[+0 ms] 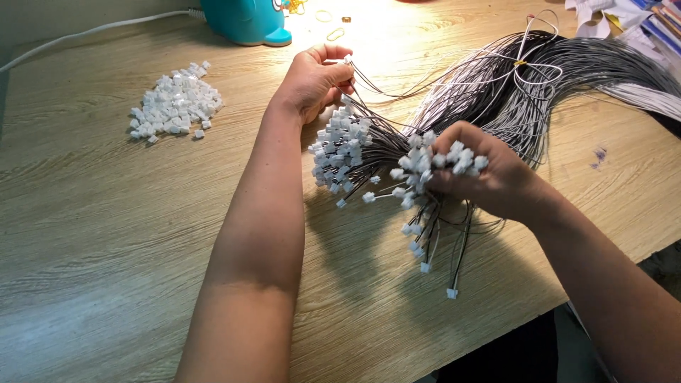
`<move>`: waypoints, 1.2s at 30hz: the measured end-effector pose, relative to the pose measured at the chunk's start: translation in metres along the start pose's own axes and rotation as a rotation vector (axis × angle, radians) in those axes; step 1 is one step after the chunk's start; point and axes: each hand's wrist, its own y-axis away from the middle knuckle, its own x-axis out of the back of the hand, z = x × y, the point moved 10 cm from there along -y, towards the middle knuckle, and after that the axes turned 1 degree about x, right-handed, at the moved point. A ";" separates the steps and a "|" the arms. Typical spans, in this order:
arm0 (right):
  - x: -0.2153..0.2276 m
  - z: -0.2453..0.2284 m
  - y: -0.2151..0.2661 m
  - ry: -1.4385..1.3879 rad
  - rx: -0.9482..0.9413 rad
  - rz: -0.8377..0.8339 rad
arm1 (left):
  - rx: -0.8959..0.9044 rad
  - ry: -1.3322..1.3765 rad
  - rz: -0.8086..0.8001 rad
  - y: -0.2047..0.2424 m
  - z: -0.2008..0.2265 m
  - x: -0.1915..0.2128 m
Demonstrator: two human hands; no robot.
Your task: The person handles a bundle of black and white wires with white connectors, separating and aligning them on a wooden table. They repeatedly pick, inspect, and reposition the wires to organize the bundle.
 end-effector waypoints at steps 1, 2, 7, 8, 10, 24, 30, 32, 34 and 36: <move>0.009 0.008 0.001 -0.137 -0.024 0.084 | 0.007 -0.017 0.002 0.001 0.000 0.000; 0.018 0.017 0.002 -0.274 -0.047 0.170 | 0.014 -0.033 0.003 0.001 0.000 0.000; 0.029 0.021 0.001 -0.278 -0.050 0.293 | 0.011 -0.019 0.006 -0.001 -0.001 0.000; 0.031 0.020 0.000 -0.323 -0.020 0.311 | 0.012 -0.018 0.009 0.000 -0.001 0.000; 0.032 0.019 0.000 -0.282 -0.037 0.312 | 0.010 -0.019 0.004 -0.002 -0.002 0.001; 0.026 0.014 -0.001 -0.109 -0.067 0.256 | 0.024 -0.037 0.032 0.001 -0.003 0.000; 0.024 0.011 -0.003 -0.024 -0.068 0.246 | -0.006 -0.008 0.022 -0.007 -0.006 0.002; 0.025 0.013 -0.003 -0.019 -0.095 0.250 | -0.005 -0.017 0.024 -0.006 -0.004 0.002; 0.013 0.001 -0.004 -0.065 -0.067 0.178 | -0.005 -0.022 0.023 -0.007 -0.005 0.003; 0.002 -0.008 -0.004 -0.110 -0.040 0.106 | -0.005 -0.027 0.021 -0.005 -0.004 0.002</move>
